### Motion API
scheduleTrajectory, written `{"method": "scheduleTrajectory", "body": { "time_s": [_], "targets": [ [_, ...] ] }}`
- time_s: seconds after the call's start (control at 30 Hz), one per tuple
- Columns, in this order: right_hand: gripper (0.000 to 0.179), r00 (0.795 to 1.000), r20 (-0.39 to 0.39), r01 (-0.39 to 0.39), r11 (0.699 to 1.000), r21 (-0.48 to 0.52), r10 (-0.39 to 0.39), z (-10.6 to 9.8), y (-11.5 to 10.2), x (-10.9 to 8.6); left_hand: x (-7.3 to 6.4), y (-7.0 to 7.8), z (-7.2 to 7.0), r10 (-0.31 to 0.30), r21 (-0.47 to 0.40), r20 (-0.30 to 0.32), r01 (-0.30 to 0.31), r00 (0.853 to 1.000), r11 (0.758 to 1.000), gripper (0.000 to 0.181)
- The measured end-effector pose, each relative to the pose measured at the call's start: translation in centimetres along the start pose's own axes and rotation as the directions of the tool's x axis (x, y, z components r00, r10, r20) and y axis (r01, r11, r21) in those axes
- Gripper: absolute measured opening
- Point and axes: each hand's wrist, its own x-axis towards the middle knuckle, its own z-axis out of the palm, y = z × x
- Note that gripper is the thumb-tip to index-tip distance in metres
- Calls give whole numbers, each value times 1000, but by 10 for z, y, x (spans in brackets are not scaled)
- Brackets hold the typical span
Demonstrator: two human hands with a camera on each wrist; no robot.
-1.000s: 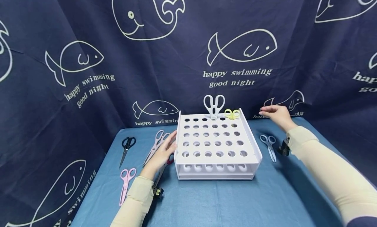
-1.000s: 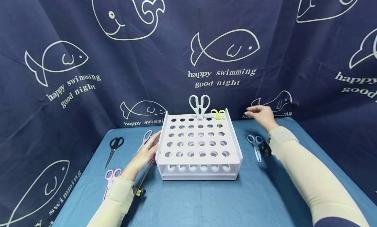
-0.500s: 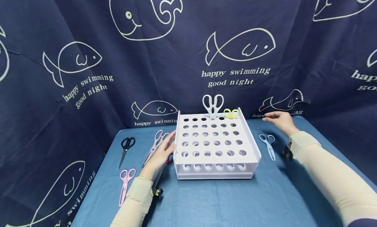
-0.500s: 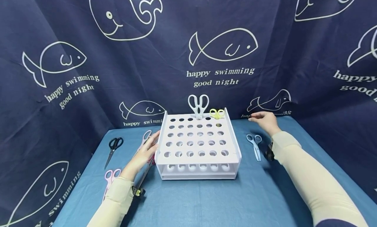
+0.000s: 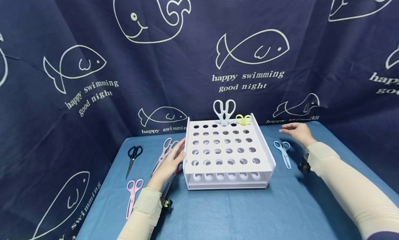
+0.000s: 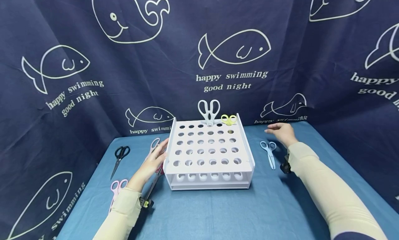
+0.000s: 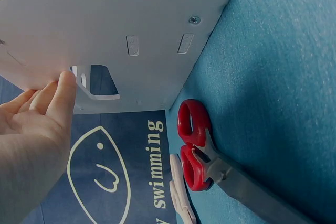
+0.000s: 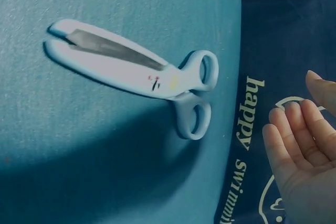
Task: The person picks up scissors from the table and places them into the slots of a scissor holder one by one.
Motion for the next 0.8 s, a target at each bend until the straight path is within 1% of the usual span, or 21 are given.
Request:
{"method": "scheduleTrajectory", "body": {
  "time_s": [0.17, 0.33, 0.47, 0.67, 0.8],
  "targets": [
    [47, 999, 3, -33, 999, -20, 33, 2, 7, -2, 0, 2, 1, 1, 7, 2, -1, 1000, 1000, 59],
    [47, 997, 31, -63, 998, -29, 64, 4, 14, -6, -2, 3, 1, 2, -1, 9, -2, 1000, 1000, 59],
    [47, 996, 42, -73, 997, -34, 74, 6, 19, -8, -2, 3, 1, 5, -12, 20, -5, 1000, 1000, 59],
    [47, 996, 40, -80, 996, -33, 81, 9, 23, -13, -3, 4, 2, 5, -9, 19, -5, 1000, 1000, 59],
    [48, 994, 60, -96, 995, -13, 96, 11, 26, -15, -3, 5, 2, 5, -8, 19, -5, 1000, 1000, 59]
  ]
}}
